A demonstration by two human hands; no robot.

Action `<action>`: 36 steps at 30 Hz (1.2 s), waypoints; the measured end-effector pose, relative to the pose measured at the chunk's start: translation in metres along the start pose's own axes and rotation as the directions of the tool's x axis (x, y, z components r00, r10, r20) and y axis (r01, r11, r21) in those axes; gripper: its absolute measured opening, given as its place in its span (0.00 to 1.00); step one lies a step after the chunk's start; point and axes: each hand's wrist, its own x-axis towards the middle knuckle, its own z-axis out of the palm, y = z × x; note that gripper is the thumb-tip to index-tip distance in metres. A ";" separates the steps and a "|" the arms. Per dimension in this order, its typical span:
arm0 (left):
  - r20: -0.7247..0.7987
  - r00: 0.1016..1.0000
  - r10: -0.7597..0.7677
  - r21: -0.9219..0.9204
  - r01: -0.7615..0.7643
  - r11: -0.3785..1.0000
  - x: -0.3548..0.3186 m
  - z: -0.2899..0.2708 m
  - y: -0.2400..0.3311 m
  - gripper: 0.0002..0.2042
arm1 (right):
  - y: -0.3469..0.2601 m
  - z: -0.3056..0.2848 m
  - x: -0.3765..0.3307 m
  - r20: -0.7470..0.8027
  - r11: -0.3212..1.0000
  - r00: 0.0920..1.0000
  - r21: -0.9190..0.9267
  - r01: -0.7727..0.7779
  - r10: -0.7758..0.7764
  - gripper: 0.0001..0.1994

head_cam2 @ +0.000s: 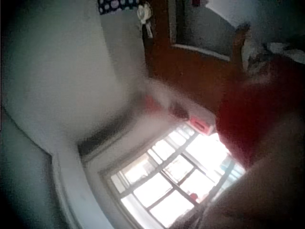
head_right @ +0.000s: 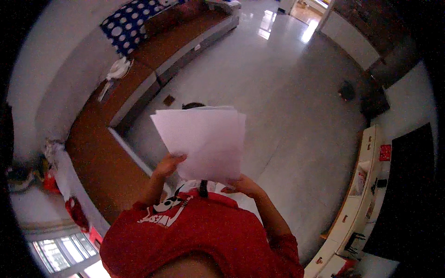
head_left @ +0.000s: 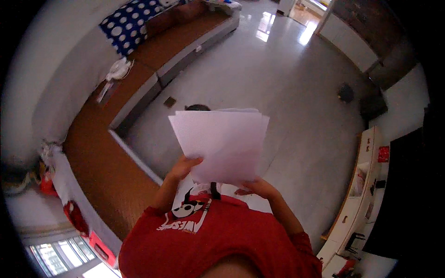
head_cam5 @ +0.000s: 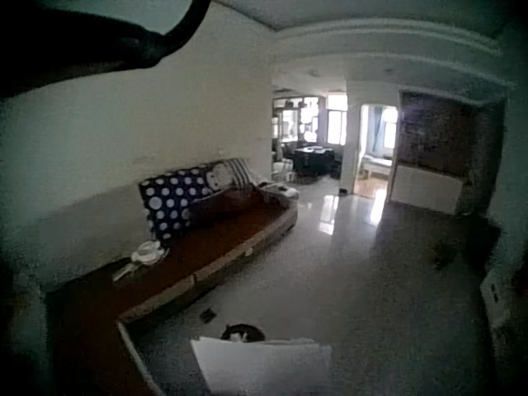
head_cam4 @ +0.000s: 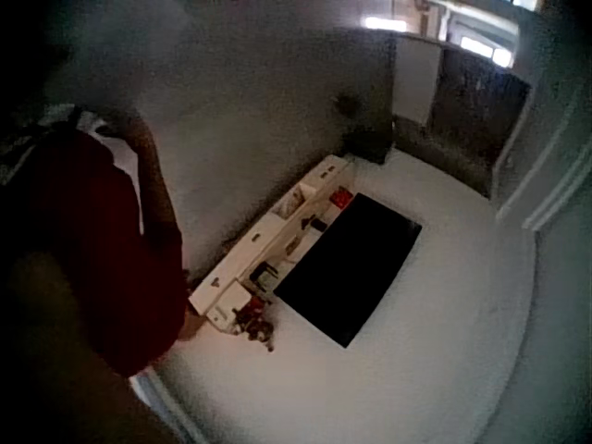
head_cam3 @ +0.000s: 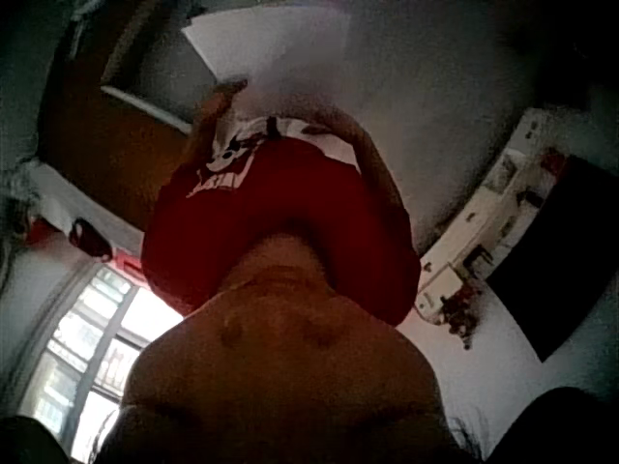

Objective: The person hangs red and grey socks on a clothes drying rack on a balcony using clothespins. They then move into a bedroom, pick up a stack of white papers from the floor, and place them on a shelf. Finally, they fold a blue towel on a wooden cabinet.

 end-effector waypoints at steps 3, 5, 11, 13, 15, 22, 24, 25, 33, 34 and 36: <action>0.258 0.962 0.085 -0.135 -0.051 0.989 0.084 -0.002 0.063 0.23 | -0.064 -0.053 0.043 -0.107 0.993 0.988 -0.030 0.110 -0.113 0.17; 0.391 0.916 0.088 -0.156 -0.028 0.987 0.147 0.012 0.100 0.22 | -0.106 -0.091 0.058 -0.216 0.994 0.971 0.009 0.109 -0.105 0.17; 0.291 0.849 -0.440 0.716 0.112 0.689 0.337 0.087 0.209 0.28 | -0.228 -0.207 0.074 -0.334 0.963 0.908 0.000 0.268 -0.253 0.15; 0.409 0.802 -0.435 0.721 0.008 0.693 0.396 0.121 0.227 0.27 | -0.260 -0.256 0.087 -0.369 0.963 0.889 -0.092 0.255 -0.271 0.14; 0.552 0.769 -0.323 0.646 -0.150 0.748 0.455 0.146 0.240 0.24 | -0.287 -0.311 0.105 -0.382 0.954 0.876 -0.161 0.252 -0.296 0.15; 0.629 0.722 -0.288 0.400 0.018 0.916 0.635 0.199 0.300 0.19 | -0.423 -0.496 0.187 -0.157 0.874 0.893 -0.332 0.354 -0.422 0.14; 0.490 0.863 -0.127 0.525 -0.175 0.833 0.671 0.210 0.326 0.18 | -0.475 -0.541 0.206 -0.078 0.872 0.915 -0.342 0.349 -0.397 0.13; 0.418 0.908 -0.019 0.593 -0.257 0.763 0.686 0.216 0.338 0.18 | -0.498 -0.557 0.212 -0.039 0.879 0.923 -0.323 0.351 -0.383 0.13; 0.306 0.950 -0.066 0.611 -0.143 0.778 0.900 0.243 0.438 0.16 | -0.658 -0.721 0.345 0.160 0.689 0.888 -0.577 0.438 -0.431 0.14; 0.293 0.948 -0.125 0.625 -0.091 0.776 0.929 0.244 0.449 0.16 | -0.672 -0.739 0.358 0.166 0.728 0.908 -0.551 0.408 -0.384 0.15; 0.454 0.890 -0.043 0.564 -0.249 0.788 1.003 0.253 0.487 0.16 | -0.721 -0.782 0.382 0.173 0.873 0.922 -0.301 0.384 -0.346 0.17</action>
